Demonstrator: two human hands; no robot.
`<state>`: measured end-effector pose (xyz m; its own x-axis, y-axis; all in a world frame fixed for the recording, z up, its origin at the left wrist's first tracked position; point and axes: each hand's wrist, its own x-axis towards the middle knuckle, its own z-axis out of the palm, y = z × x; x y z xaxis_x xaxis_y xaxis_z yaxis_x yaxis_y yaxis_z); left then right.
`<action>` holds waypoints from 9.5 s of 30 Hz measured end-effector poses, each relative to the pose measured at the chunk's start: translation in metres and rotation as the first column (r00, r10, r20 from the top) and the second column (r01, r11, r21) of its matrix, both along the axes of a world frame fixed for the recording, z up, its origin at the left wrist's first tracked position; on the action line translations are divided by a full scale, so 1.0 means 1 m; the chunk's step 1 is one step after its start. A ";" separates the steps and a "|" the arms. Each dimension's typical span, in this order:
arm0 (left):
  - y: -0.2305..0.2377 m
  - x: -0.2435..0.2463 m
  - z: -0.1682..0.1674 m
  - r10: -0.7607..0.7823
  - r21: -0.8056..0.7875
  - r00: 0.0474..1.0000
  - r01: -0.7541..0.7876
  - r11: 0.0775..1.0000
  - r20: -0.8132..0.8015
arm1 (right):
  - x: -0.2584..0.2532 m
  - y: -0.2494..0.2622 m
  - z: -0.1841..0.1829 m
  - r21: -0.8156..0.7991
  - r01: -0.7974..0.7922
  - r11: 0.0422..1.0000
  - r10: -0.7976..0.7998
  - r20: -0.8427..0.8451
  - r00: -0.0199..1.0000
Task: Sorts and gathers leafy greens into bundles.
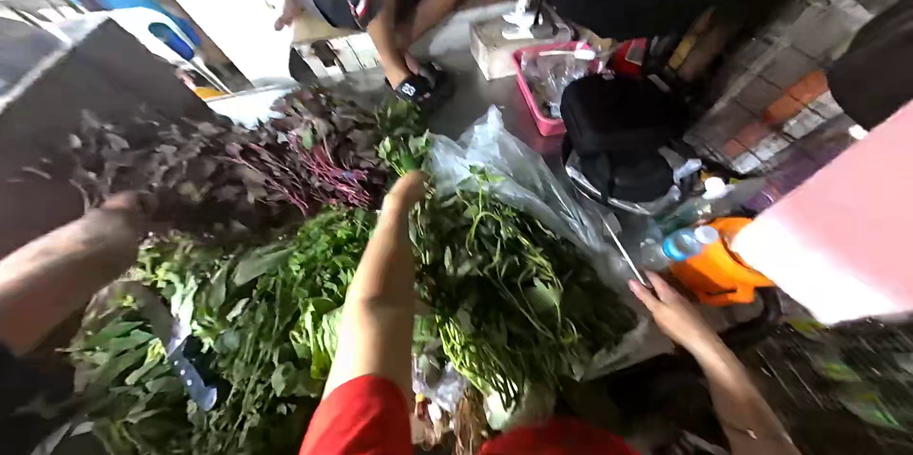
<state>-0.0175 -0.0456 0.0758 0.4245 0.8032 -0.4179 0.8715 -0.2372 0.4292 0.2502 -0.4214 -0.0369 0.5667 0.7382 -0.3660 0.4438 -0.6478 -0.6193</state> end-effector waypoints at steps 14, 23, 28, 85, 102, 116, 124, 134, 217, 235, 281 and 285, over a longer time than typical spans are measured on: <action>-0.162 -0.127 -0.014 0.064 0.312 0.937 -0.179 0.933 0.344 | 0.031 0.083 -0.076 -0.382 -0.244 0.891 0.350 0.240 0.905; -0.301 -0.087 -0.069 0.046 0.320 0.899 -0.202 0.925 0.435 | -0.102 0.063 0.084 0.210 -0.733 0.647 0.608 0.439 0.662; -0.327 -0.056 -0.087 -0.128 0.390 0.867 -0.081 0.917 0.481 | -0.118 0.100 0.072 -0.316 -0.721 0.617 0.786 0.290 0.545; -0.313 -0.036 -0.074 0.018 0.359 0.785 -0.304 0.882 0.620 | -0.095 0.086 0.065 0.606 -0.030 0.795 0.496 -0.620 0.608; -0.215 -0.048 -0.026 0.543 -0.354 0.422 -0.448 0.821 0.726 | -0.085 0.096 0.105 0.761 0.136 0.634 0.333 -0.427 0.840; -0.207 -0.018 -0.007 0.497 -0.453 0.330 -0.203 0.868 0.803 | -0.034 0.068 0.059 0.435 0.495 0.753 0.196 -0.865 0.462; -0.250 -0.020 -0.062 0.605 -0.571 0.319 -0.203 0.796 0.730 | -0.014 0.078 0.120 0.755 0.283 0.592 0.383 -0.572 0.726; -0.272 -0.009 -0.059 0.640 -0.620 0.283 -0.170 0.766 0.714 | -0.102 0.036 0.075 0.296 -0.391 0.872 0.486 -0.415 0.769; -0.189 0.060 -0.029 -0.486 0.601 0.794 0.197 0.774 0.366 | -0.011 0.067 0.105 0.548 -0.159 0.821 0.247 -0.090 0.965; -0.299 -0.004 -0.059 0.449 -0.462 0.638 -0.160 0.872 0.626 | -0.106 0.007 0.090 -0.124 -0.651 0.749 0.628 -0.181 0.757; -0.301 0.016 -0.057 0.602 -0.676 0.436 0.022 0.736 0.669 | -0.099 -0.003 0.084 0.009 -0.406 0.914 0.390 -0.296 0.872; -0.306 0.019 -0.059 0.586 -0.671 0.456 0.033 0.741 0.670 | -0.098 -0.009 0.086 -0.057 -0.384 0.922 0.330 -0.406 0.852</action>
